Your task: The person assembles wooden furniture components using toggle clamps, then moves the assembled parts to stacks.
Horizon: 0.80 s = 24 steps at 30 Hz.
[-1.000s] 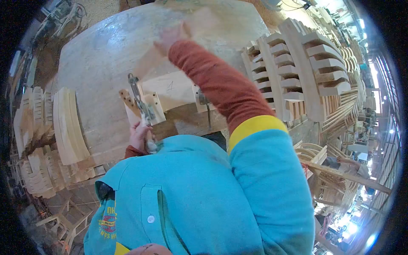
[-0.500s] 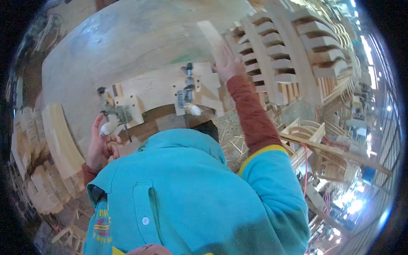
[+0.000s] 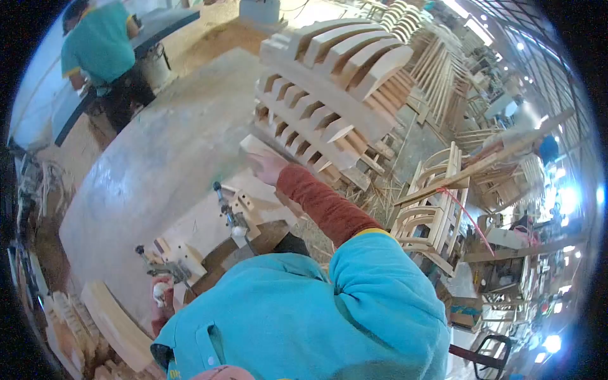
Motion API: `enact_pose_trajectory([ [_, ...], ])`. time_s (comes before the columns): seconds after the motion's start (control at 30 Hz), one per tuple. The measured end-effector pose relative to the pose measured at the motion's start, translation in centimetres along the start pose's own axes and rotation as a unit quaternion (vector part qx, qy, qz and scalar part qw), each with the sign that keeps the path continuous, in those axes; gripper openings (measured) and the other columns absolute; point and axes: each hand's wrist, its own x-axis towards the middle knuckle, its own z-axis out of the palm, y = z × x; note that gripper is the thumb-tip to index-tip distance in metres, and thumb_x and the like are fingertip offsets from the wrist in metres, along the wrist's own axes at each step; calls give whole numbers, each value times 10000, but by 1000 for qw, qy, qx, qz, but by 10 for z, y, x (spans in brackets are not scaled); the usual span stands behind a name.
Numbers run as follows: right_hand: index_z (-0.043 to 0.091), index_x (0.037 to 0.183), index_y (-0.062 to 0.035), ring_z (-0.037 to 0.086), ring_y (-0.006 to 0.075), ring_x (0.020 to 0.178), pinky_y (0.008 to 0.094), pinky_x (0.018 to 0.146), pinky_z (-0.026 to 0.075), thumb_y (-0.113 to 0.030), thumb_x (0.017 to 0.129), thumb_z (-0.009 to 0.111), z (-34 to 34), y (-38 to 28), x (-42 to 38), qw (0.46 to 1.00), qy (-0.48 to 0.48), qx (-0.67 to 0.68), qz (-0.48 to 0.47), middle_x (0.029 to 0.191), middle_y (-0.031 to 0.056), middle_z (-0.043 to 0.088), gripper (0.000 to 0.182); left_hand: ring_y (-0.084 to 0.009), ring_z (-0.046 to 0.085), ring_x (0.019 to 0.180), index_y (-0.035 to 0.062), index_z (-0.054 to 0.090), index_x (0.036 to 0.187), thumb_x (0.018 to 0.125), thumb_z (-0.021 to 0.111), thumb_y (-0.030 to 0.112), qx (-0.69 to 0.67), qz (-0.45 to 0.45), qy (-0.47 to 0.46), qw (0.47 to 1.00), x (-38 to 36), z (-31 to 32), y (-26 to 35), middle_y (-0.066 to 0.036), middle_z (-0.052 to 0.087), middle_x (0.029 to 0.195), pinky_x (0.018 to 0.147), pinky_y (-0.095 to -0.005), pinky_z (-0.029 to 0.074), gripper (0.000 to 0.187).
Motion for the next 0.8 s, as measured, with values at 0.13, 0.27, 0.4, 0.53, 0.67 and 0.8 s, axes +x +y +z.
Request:
enact_pose_trajectory([
  [0.13, 586, 1098, -72, 604, 203, 848, 311, 742, 488, -165, 801, 589, -156, -102, 36, 985, 166, 8, -42, 934, 116, 605, 311, -260, 539, 835, 57, 562, 904, 781, 611, 457, 68, 15, 30, 997, -3, 0, -13, -96, 574, 871, 735, -362, 429, 421],
  [0.27, 563, 1131, -86, 577, 201, 889, 335, 790, 462, -166, 772, 618, -287, -85, 31, 856, 488, -166, 27, 984, 101, 590, 372, -282, 530, 828, 103, 585, 885, 757, 634, 422, 181, 70, 36, 980, 0, -3, 5, -63, 594, 851, 720, -386, 422, 347],
  [0.4, 216, 1385, -132, 368, 356, 1203, 436, 998, 317, -279, 715, 662, -328, 48, 13, 758, 509, -271, 306, 1213, 232, 472, 817, -263, 534, 844, 100, 575, 930, 767, 629, 437, 144, 33, 11, 989, -1, -6, 1, -59, 595, 879, 736, -367, 425, 378],
  [0.53, 285, 1320, -45, 556, 282, 928, 385, 807, 445, -165, 715, 652, -335, 48, -12, 810, 438, 192, 340, 1092, 180, 522, 717, -221, 539, 916, 50, 499, 1149, 759, 625, 500, -40, 4, -10, 999, -2, -3, -18, -83, 584, 1018, 786, -341, 424, 609],
  [0.67, 308, 1258, -37, 581, 262, 817, 403, 669, 496, -61, 731, 585, -333, 108, -61, 780, 469, 329, 251, 1021, 163, 548, 596, -204, 520, 998, 20, 346, 1323, 749, 653, 483, -120, -14, -47, 992, -14, -14, 34, -118, 540, 1141, 854, -326, 402, 799],
  [0.8, 353, 1207, -68, 599, 254, 870, 417, 684, 531, -29, 808, 515, -311, 70, -109, 685, 491, 530, 91, 1044, 122, 560, 432, -212, 515, 1031, 25, 324, 1346, 786, 643, 410, -114, -31, -47, 992, -27, -65, -9, -133, 532, 1152, 905, -326, 382, 751],
])
